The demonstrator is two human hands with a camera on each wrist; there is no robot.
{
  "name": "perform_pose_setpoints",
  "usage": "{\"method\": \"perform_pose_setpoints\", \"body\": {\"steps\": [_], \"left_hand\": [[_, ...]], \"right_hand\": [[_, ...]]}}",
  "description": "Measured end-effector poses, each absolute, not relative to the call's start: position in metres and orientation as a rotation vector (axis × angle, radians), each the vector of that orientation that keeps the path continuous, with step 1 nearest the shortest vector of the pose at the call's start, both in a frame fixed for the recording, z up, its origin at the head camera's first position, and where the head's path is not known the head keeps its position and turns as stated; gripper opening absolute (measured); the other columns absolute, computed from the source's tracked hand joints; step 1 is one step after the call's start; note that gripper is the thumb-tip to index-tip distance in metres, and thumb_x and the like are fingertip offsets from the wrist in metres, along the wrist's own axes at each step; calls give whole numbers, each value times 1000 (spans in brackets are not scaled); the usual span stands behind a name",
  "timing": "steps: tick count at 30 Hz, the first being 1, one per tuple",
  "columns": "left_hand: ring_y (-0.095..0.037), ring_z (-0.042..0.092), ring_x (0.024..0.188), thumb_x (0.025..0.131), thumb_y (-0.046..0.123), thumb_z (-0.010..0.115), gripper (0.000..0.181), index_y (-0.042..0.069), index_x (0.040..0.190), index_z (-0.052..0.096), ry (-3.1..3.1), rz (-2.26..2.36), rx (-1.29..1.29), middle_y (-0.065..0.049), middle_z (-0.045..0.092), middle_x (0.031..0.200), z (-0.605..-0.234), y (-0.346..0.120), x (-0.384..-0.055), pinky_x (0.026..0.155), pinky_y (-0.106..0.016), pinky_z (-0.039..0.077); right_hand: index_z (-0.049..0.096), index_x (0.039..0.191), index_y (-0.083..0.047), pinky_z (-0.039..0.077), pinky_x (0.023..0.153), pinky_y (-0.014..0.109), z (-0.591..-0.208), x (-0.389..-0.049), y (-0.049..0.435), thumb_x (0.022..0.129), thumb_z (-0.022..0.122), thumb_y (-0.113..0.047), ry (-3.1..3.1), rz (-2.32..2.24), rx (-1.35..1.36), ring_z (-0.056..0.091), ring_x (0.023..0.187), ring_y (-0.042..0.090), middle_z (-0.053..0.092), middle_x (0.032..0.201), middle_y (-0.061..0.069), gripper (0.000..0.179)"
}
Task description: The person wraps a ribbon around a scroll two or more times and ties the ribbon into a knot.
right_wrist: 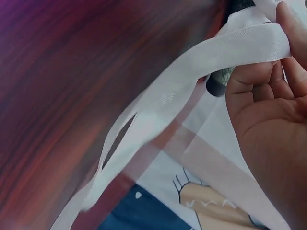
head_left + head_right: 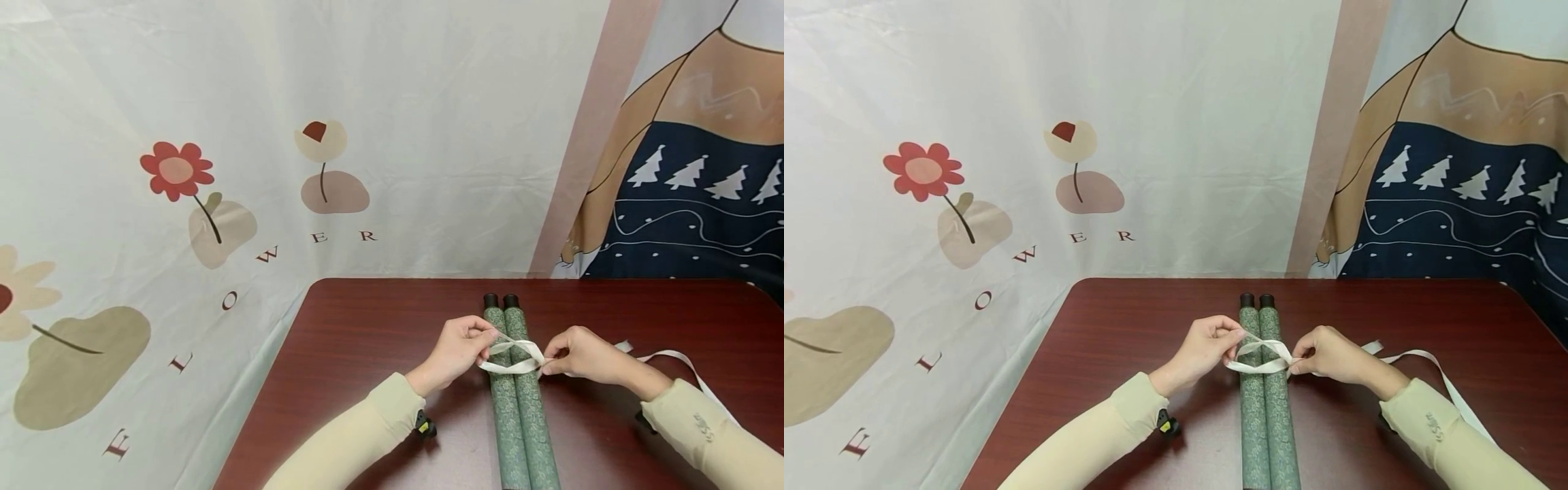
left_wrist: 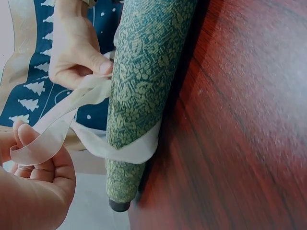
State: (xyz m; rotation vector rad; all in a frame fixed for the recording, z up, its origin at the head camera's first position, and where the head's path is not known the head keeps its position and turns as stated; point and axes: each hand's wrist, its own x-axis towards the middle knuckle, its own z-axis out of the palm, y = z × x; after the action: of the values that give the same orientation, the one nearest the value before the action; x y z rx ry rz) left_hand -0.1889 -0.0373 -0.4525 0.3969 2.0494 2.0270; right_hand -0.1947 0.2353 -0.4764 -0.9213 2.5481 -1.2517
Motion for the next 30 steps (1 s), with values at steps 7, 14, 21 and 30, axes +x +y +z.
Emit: {"method": "perform_pose_setpoints", "body": {"steps": [7, 14, 21, 30], "left_hand": [[-7, 50, 54, 100, 4, 69, 14, -11, 100, 69, 2102, 1995, 382, -3, 57, 61, -453, -54, -193, 50, -19, 41], [-6, 47, 53, 97, 4, 72, 13, -10, 98, 72, 2164, 1937, 397, 0, 54, 59, -456, -74, -195, 50, -18, 40], [-6, 47, 54, 94, 4, 76, 15, -10, 96, 74, 2197, 1862, 368, 3, 54, 58, -456, -97, -194, 51, -19, 40], [-8, 50, 56, 92, 6, 80, 15, -8, 95, 77, 2256, 1800, 313, 0, 60, 61, -456, -130, -192, 53, -20, 44]], "right_hand": [[80, 83, -10, 37, 48, 20, -468, -189, 249, 88, 84, -9, 2516, -1298, -760, 44, 56, 1, 61, 68, -10, 6], [76, 88, 0, 36, 46, 18, -463, -184, 263, 91, 81, -9, 2424, -1392, -615, 42, 51, 3, 51, 62, -8, 11], [77, 93, 0, 43, 49, 23, -460, -181, 275, 91, 80, -6, 2552, -1327, -566, 52, 59, 6, 61, 68, 0, 7], [77, 94, -3, 50, 52, 28, -460, -175, 293, 93, 79, -11, 2632, -1290, -539, 58, 61, 11, 64, 71, 2, 8]]}}
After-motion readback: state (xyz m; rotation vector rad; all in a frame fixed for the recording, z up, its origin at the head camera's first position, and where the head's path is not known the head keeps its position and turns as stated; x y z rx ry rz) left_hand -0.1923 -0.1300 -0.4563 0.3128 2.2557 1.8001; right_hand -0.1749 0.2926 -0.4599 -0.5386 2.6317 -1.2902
